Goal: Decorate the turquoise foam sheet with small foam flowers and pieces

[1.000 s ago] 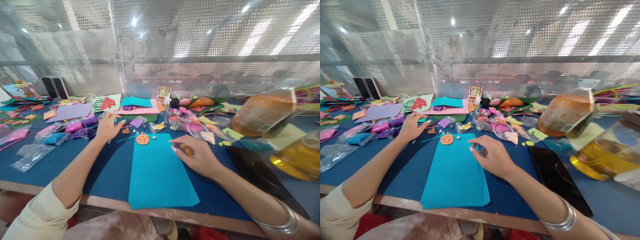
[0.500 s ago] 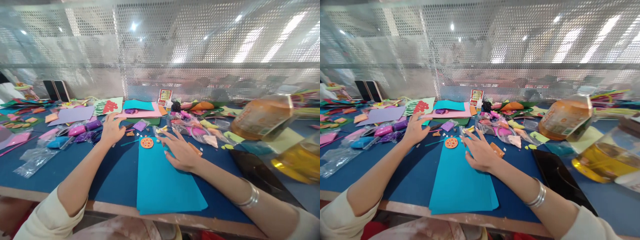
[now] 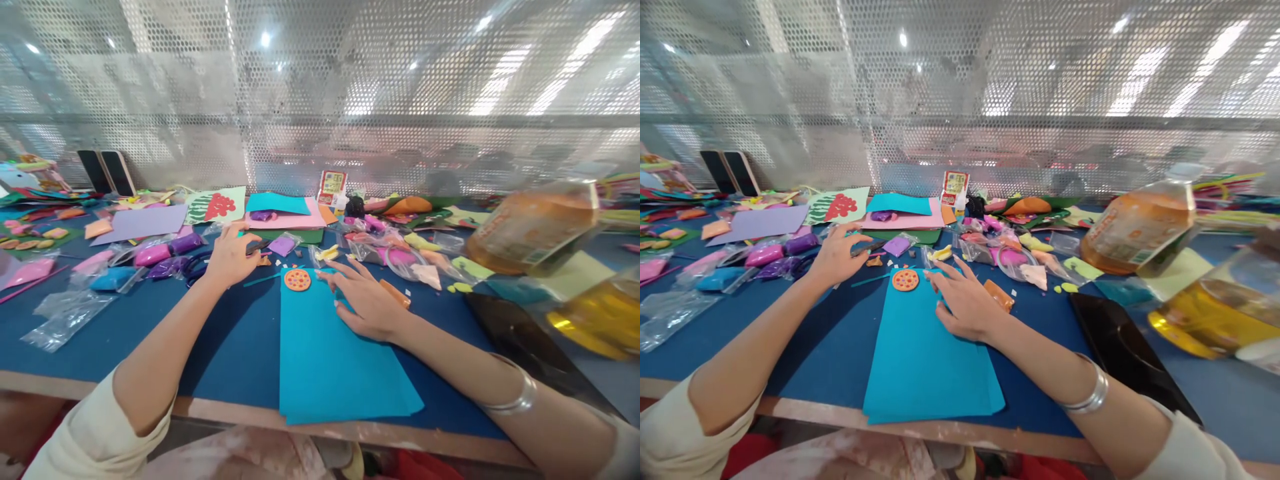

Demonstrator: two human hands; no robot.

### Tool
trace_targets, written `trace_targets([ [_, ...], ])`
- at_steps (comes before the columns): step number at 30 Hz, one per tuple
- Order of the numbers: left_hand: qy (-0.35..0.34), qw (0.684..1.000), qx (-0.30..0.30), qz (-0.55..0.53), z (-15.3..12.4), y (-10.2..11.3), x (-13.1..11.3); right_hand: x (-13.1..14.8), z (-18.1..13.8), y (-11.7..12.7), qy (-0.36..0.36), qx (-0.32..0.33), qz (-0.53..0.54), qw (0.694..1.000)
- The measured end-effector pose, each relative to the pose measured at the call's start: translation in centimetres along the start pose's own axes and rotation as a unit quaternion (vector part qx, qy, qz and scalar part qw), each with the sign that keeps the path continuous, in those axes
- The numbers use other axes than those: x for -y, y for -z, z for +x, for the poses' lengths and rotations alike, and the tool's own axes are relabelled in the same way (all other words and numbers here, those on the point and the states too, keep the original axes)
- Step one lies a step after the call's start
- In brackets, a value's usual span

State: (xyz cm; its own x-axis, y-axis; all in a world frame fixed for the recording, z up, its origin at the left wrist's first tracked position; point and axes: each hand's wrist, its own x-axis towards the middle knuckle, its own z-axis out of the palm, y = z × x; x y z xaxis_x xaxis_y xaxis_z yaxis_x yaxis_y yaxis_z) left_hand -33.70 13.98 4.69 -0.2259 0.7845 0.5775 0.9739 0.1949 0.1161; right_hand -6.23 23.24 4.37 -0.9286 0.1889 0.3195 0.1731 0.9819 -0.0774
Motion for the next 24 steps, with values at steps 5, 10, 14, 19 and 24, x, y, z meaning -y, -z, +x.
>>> trace_targets([
  [5, -0.004, 1.000, 0.023, 0.006, -0.05, -0.01, -0.09, 0.03, 0.02, -0.06, -0.004, -0.001, 0.004, 1.000],
  [10, -0.003, 1.000, 0.023, 0.006, -0.09, 0.06, -0.09, 0.15, 0.01, -0.16, -0.007, -0.013, -0.002, 1.000],
  [14, -0.003, 1.000, 0.027, 0.006, -0.09, 0.04, -0.06, 0.31, 0.06, -0.13, -0.005, -0.004, -0.009, 1.000],
  [19, -0.005, 0.999, 0.038, 0.005, -0.11, 0.00, -0.20, 0.36, 0.24, -0.25, -0.013, 0.030, -0.014, 0.999],
  [24, -0.004, 0.999, 0.039, -0.002, -0.17, 0.00, -0.32, 0.16, 0.17, -0.41, -0.019, 0.036, -0.015, 0.999],
])
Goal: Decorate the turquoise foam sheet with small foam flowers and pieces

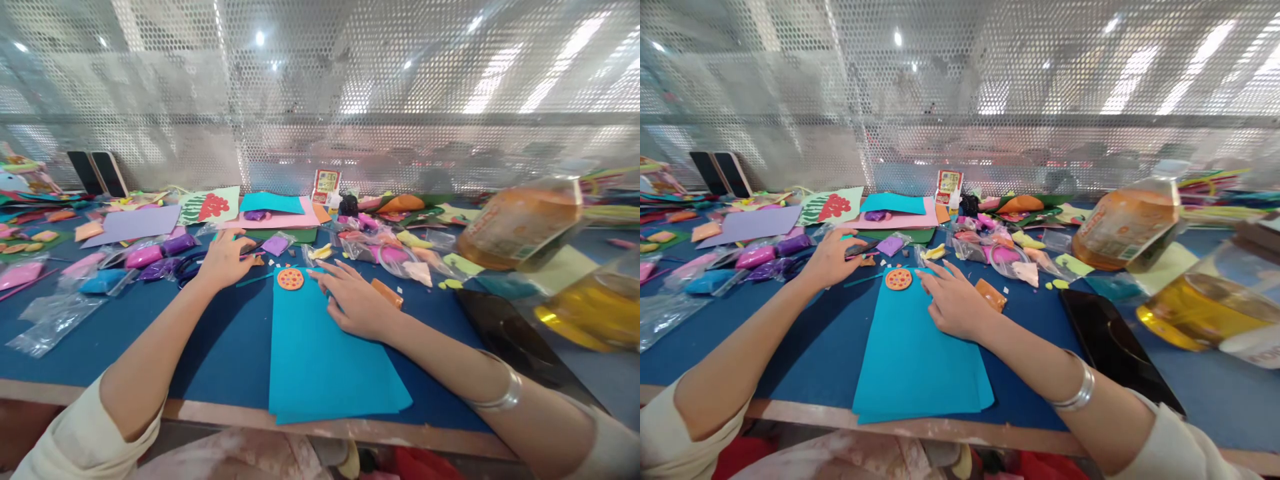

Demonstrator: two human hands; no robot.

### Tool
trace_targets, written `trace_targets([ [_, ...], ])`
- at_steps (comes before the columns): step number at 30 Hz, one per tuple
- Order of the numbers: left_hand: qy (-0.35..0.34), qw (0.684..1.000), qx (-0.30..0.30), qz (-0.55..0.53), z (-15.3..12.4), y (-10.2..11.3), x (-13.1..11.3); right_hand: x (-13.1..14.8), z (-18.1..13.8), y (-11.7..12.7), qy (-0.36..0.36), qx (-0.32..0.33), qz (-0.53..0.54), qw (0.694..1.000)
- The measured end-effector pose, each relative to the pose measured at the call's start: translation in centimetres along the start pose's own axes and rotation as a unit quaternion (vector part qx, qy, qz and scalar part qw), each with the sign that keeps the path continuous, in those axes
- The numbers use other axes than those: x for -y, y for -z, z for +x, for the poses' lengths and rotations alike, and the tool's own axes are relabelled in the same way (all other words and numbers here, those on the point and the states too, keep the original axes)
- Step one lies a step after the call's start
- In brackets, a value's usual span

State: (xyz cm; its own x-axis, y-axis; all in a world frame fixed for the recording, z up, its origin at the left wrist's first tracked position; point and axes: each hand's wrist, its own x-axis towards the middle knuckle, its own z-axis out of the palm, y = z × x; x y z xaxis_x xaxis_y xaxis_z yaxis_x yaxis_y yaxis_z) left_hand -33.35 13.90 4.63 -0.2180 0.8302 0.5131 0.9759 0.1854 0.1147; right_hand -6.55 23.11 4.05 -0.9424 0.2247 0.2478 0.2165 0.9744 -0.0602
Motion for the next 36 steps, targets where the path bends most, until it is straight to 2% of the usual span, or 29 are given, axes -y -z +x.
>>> trace_targets([
  [9, -0.006, 1.000, 0.013, 0.004, 0.0, -0.1, 0.1, 0.0, -0.2, -0.1, -0.002, -0.035, 0.009, 0.999],
  [20, -0.011, 1.000, 0.017, -0.002, 0.0, -0.2, 0.2, 0.0, 0.0, -0.2, -0.006, -0.014, 0.020, 1.000],
  [27, -0.014, 1.000, 0.020, -0.004, 0.0, -0.1, 0.1, -0.1, -0.1, -0.2, -0.024, -0.049, 0.028, 0.998],
  [31, -0.014, 1.000, 0.021, -0.007, 0.1, 0.1, 0.0, -0.2, 0.0, -0.2, -0.016, -0.028, 0.028, 0.999],
  [36, -0.083, 0.995, 0.018, -0.054, -0.5, 0.7, -2.0, -0.1, 0.0, -0.3, -0.011, -0.037, 0.015, 0.999],
])
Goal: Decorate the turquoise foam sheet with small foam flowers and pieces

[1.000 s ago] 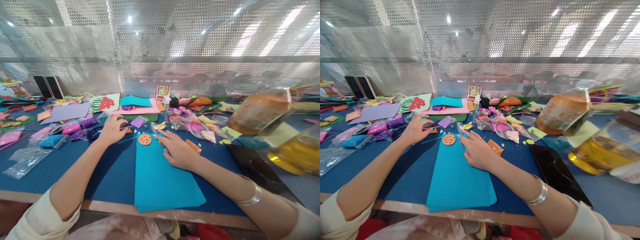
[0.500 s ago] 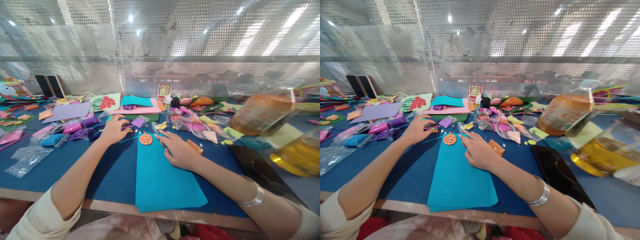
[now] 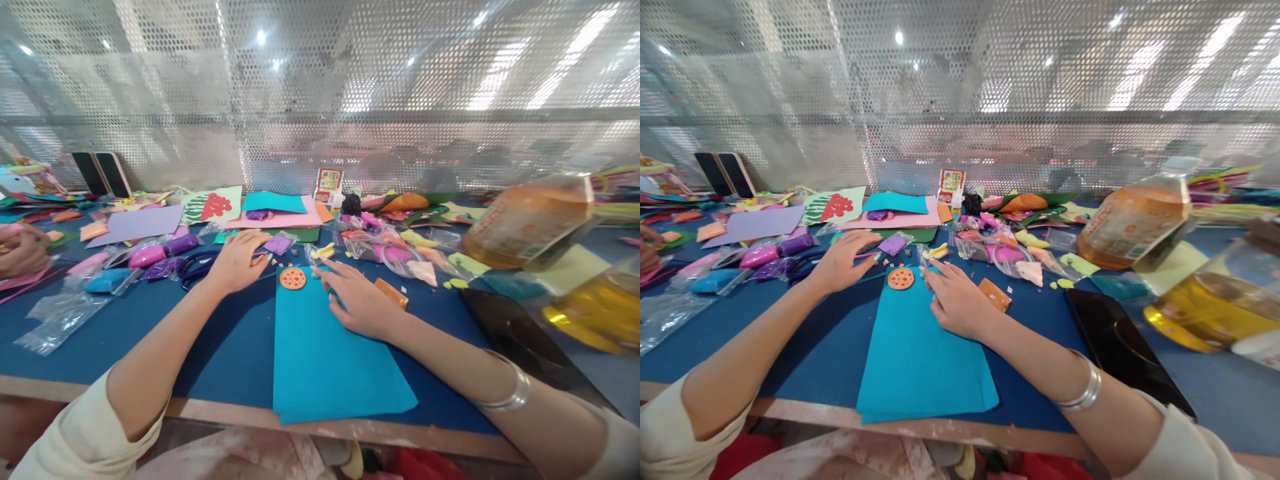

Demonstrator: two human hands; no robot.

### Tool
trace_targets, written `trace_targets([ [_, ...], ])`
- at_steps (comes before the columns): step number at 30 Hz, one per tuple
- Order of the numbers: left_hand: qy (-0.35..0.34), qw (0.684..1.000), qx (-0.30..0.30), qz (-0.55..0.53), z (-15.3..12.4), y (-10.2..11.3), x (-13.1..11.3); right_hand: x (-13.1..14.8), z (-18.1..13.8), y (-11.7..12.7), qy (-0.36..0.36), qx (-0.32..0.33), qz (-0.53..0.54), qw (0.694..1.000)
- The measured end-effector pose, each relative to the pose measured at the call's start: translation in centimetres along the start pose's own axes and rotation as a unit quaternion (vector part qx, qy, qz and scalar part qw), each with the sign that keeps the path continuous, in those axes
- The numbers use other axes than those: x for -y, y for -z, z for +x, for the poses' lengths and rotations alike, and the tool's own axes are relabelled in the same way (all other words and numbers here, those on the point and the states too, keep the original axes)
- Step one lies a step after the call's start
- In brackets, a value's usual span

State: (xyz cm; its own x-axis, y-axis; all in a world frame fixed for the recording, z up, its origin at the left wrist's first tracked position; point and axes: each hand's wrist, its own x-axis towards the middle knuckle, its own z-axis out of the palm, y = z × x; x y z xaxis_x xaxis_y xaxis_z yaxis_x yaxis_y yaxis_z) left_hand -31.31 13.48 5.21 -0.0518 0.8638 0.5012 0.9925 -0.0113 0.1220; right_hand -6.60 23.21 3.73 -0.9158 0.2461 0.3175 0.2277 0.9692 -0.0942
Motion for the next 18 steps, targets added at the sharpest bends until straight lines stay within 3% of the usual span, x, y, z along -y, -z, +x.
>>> trace_targets([
  [4, -0.114, 0.990, 0.082, -0.033, -1.3, -0.2, -2.9, 0.1, -0.1, 0.0, 0.038, -0.045, -0.031, 0.998],
  [7, -0.166, 0.980, 0.104, -0.034, -2.0, -0.7, -4.1, 0.2, -0.2, 0.1, 0.068, -0.062, -0.050, 0.995],
  [18, -0.189, 0.974, 0.118, -0.041, -1.9, -0.8, -4.3, 0.2, -0.2, 0.1, 0.074, -0.068, -0.099, 0.990],
])
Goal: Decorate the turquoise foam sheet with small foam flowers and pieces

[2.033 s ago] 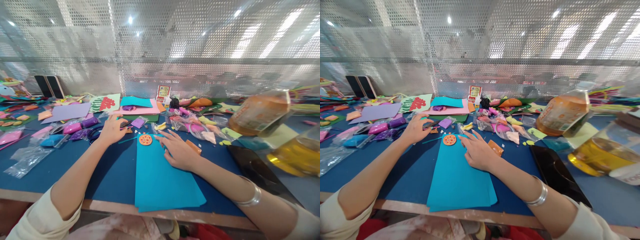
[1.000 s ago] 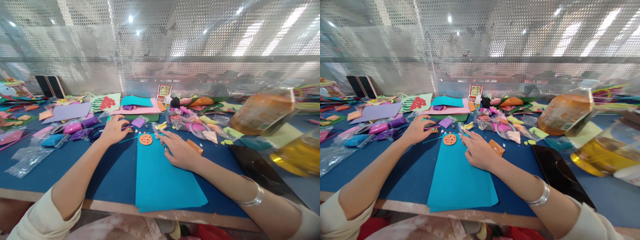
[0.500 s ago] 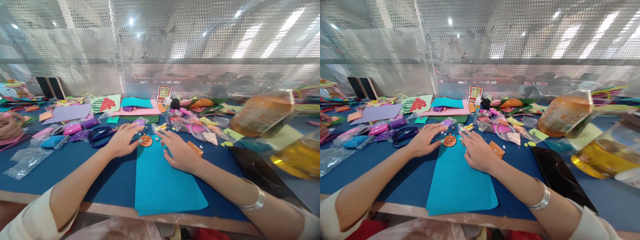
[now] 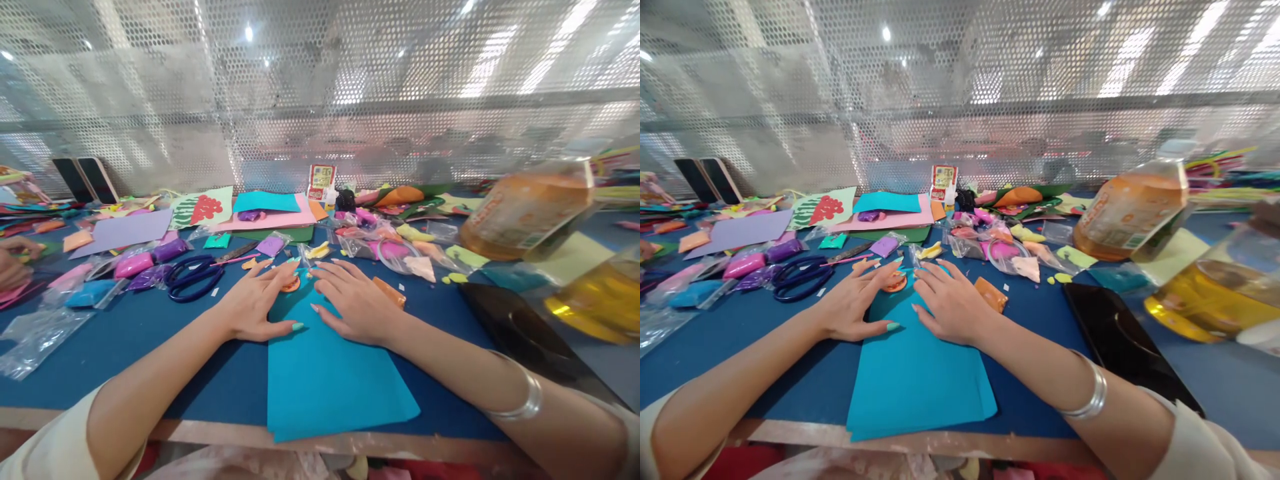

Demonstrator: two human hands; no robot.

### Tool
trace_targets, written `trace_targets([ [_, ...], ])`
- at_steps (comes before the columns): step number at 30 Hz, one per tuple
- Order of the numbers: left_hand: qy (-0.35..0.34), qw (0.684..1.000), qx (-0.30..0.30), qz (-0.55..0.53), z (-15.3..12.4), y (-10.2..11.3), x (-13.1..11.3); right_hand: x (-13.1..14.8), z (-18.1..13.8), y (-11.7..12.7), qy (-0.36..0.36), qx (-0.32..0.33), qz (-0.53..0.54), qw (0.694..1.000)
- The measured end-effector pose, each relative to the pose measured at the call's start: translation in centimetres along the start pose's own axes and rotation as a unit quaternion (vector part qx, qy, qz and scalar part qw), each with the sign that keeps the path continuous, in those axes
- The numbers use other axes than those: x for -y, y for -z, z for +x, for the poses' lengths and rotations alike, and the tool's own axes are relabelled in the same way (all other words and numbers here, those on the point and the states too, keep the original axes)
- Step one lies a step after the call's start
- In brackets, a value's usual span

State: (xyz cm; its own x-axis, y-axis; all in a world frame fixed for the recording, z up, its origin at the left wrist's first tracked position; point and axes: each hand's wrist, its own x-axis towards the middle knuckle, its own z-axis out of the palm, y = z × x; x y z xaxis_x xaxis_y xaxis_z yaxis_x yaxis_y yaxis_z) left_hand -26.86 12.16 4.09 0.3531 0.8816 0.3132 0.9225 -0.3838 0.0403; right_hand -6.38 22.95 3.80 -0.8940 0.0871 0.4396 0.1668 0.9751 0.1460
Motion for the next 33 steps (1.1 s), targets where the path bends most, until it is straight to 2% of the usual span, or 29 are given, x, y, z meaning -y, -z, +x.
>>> trace_targets([
  [2, 0.001, 1.000, -0.007, 0.008, 0.1, 0.0, 0.0, 0.1, 0.0, 0.0, 0.000, 0.002, -0.005, 1.000],
  [9, 0.030, 0.991, -0.105, 0.073, 0.4, 0.6, 1.7, -0.4, -0.1, 0.0, -0.018, 0.031, -0.041, 0.999],
  [12, 0.038, 0.988, -0.131, 0.077, 0.3, 1.1, 2.6, -0.7, -0.1, 0.2, -0.043, 0.009, -0.054, 0.998],
  [19, 0.131, 0.972, -0.190, 0.037, 0.0, 1.4, 3.2, -0.4, -0.1, 0.7, -0.064, -0.012, -0.050, 0.997],
  [21, 0.154, 0.970, -0.188, 0.029, 0.1, 1.2, 3.3, -0.2, -0.2, 0.8, -0.067, -0.009, -0.046, 0.997],
  [26, 0.138, 0.984, -0.112, 0.021, 0.1, 0.7, 3.4, -0.2, -0.6, 1.0, -0.073, 0.014, -0.034, 0.997],
  [33, 0.162, 0.980, -0.119, 0.008, -0.1, 0.5, 3.3, -0.2, -0.8, 1.4, -0.088, 0.045, -0.007, 0.995],
])
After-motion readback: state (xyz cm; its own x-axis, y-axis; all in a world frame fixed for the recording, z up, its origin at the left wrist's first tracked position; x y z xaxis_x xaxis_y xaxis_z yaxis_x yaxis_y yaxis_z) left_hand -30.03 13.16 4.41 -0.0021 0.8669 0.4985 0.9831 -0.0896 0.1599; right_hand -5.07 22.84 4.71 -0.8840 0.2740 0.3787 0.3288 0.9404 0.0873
